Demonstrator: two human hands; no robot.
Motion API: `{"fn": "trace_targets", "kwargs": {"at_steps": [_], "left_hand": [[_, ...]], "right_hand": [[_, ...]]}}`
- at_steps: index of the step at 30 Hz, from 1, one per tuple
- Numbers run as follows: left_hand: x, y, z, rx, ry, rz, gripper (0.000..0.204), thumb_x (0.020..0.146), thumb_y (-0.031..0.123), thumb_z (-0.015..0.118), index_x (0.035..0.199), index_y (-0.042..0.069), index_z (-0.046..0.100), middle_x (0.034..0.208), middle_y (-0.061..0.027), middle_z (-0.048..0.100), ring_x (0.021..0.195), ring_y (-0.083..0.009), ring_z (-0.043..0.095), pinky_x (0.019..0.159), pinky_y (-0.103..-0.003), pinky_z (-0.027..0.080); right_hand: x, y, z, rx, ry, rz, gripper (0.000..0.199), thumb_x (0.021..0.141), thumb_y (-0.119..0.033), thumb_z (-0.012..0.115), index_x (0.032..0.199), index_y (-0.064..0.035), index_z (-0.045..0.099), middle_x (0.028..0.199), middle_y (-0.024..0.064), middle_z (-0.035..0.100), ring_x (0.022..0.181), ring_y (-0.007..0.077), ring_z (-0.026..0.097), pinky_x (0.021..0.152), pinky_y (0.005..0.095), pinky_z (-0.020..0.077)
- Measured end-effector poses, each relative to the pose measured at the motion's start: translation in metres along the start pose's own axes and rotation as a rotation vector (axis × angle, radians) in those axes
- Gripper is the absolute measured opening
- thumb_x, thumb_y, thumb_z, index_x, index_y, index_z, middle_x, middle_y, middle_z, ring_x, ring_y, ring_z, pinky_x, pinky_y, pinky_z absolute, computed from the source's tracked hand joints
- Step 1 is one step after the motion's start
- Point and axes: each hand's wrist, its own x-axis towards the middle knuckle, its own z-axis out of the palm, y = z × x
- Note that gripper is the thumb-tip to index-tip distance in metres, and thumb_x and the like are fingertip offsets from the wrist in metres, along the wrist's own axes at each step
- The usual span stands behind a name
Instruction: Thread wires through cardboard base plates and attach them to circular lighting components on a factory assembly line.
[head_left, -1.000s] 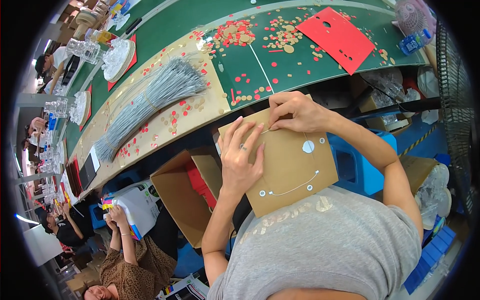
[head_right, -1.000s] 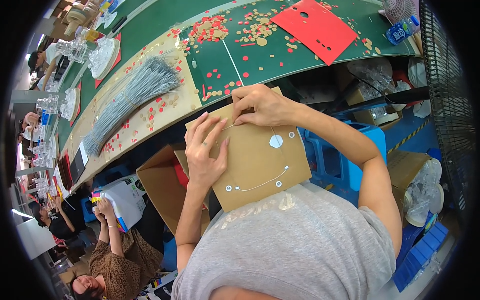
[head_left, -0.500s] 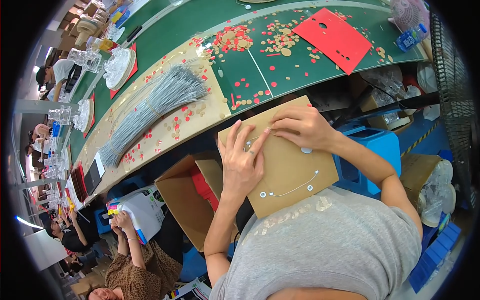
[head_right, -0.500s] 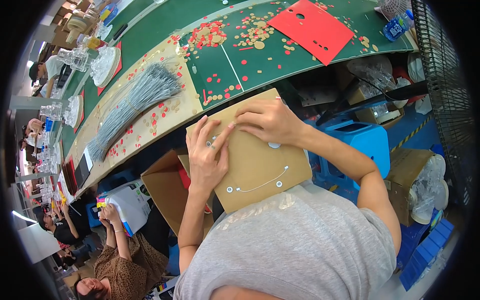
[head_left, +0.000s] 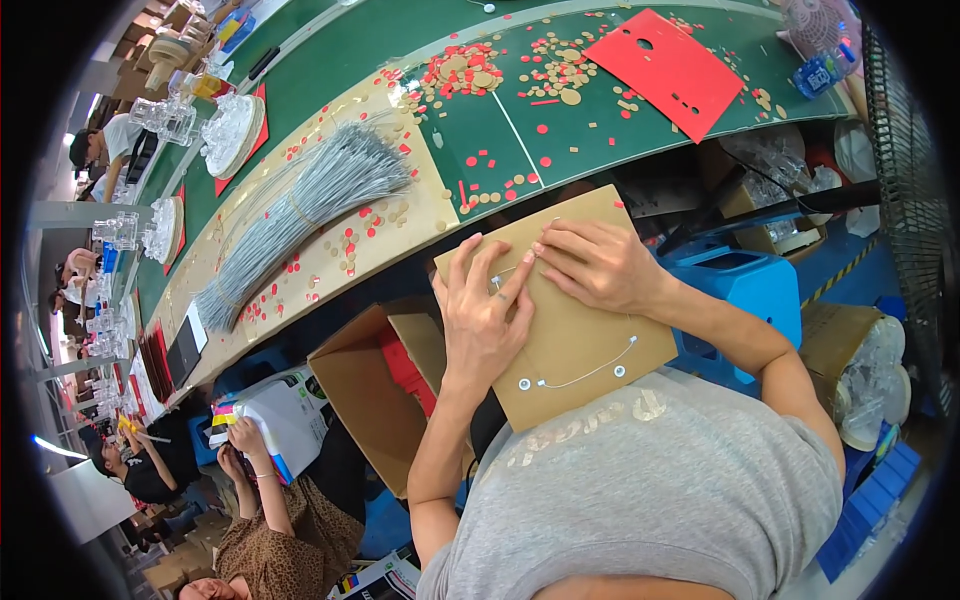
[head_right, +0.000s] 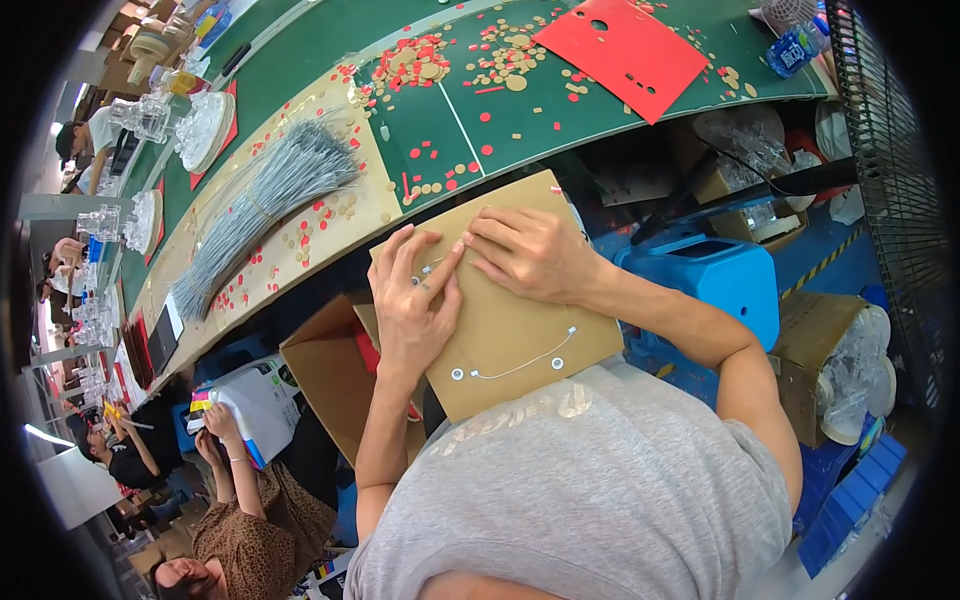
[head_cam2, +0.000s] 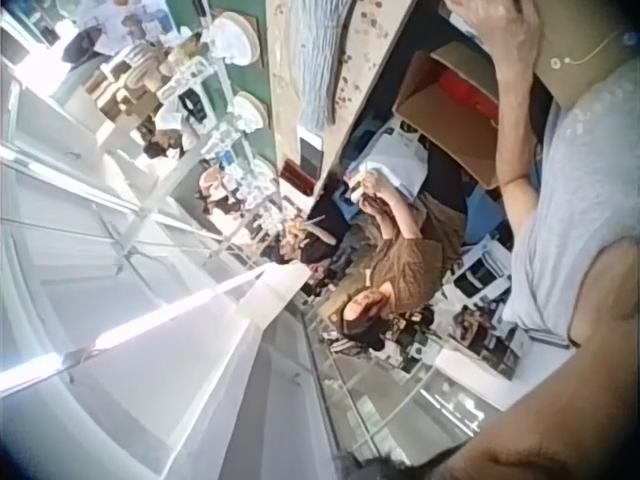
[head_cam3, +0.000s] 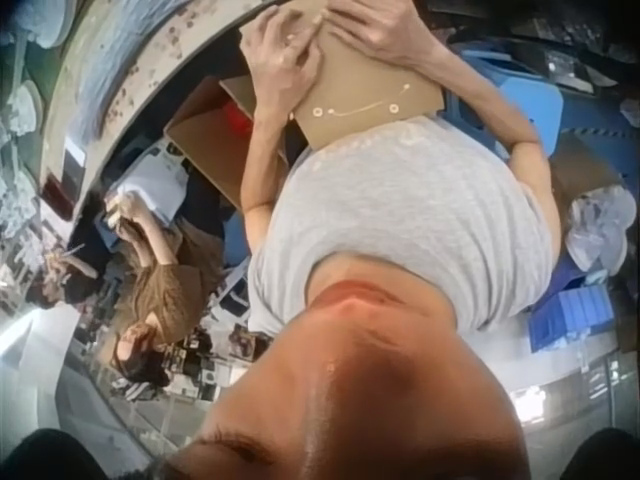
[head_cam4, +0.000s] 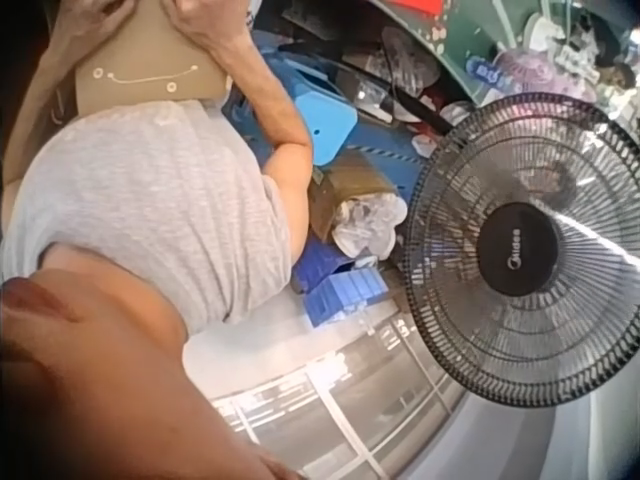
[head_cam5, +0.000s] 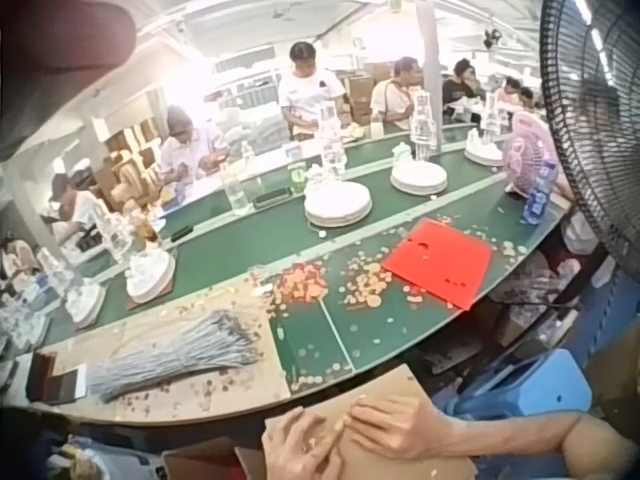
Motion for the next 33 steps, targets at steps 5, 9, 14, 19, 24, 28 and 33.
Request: {"fn": "trace_targets", "kwargs": {"at_steps": [5,9,14,19,24,28,33], "left_hand": [[0.000,-0.002,0.003,-0.044,0.010,0.011,0.038,0.076,0.004,0.074,0.113,0.013,0.077,0.123,-0.0080,0.062,0.131,-0.0334,0.050,0.100,-0.055,0.038],[0.000,-0.004,0.004,-0.056,0.040,-0.013,0.046,0.078,0.005,0.075,0.124,0.011,0.073,0.125,-0.0084,0.062,0.132,-0.0333,0.050,0.101,-0.051,0.038],[-0.005,-0.005,0.006,-0.087,0.025,-0.077,0.054,0.080,0.007,0.077,0.132,0.005,0.065,0.127,-0.0099,0.063,0.133,-0.0310,0.052,0.103,-0.049,0.039],[-0.002,-0.009,0.005,-0.124,0.062,-0.057,0.052,0.079,0.007,0.077,0.130,0.006,0.066,0.126,-0.0095,0.063,0.132,-0.0309,0.054,0.105,-0.049,0.039],[0.000,-0.012,0.006,-0.153,0.067,-0.062,0.051,0.078,0.007,0.078,0.128,0.006,0.068,0.125,-0.0093,0.064,0.132,-0.0304,0.054,0.105,-0.049,0.039],[-0.001,-0.012,0.006,-0.150,0.077,-0.061,0.049,0.078,0.007,0.078,0.126,0.006,0.069,0.124,-0.0089,0.064,0.131,-0.0303,0.054,0.105,-0.048,0.039],[-0.003,-0.009,0.004,-0.130,0.049,-0.048,0.046,0.078,0.007,0.078,0.123,0.006,0.070,0.124,-0.0088,0.064,0.132,-0.0307,0.053,0.106,-0.049,0.038]], "right_hand": [[0.004,-0.006,-0.006,-0.167,-0.137,-0.070,0.021,0.081,-0.008,0.075,0.095,0.0062,0.069,0.099,0.0121,0.066,0.098,0.0254,0.067,0.074,0.0364,0.0569],[0.007,0.003,0.001,-0.126,-0.114,-0.070,0.021,0.080,-0.010,0.075,0.095,0.0043,0.069,0.095,0.0108,0.066,0.093,0.0233,0.067,0.070,0.0343,0.0564],[0.006,0.012,0.003,0.070,0.020,0.009,0.018,0.078,-0.010,0.074,0.093,-0.0030,0.071,0.093,0.0060,0.067,0.087,0.0215,0.068,0.071,0.0333,0.0570],[0.017,0.031,0.001,-0.054,-0.144,-0.284,0.025,0.075,-0.010,0.072,0.097,0.0008,0.071,0.095,0.0088,0.067,0.090,0.0232,0.067,0.077,0.0337,0.0570],[0.023,0.041,0.000,-0.135,-0.213,-0.475,0.029,0.071,-0.009,0.071,0.096,0.0049,0.069,0.092,0.0097,0.064,0.086,0.0220,0.064,0.077,0.0329,0.0557],[0.030,0.043,-0.002,-0.150,-0.275,-0.634,0.031,0.067,-0.009,0.069,0.094,0.0070,0.068,0.091,0.0111,0.063,0.083,0.0218,0.063,0.075,0.0320,0.0552],[0.034,0.046,-0.003,-0.112,-0.289,-0.666,0.026,0.068,-0.009,0.070,0.089,0.0057,0.068,0.091,0.0115,0.063,0.084,0.0225,0.063,0.075,0.0321,0.0552]]}}
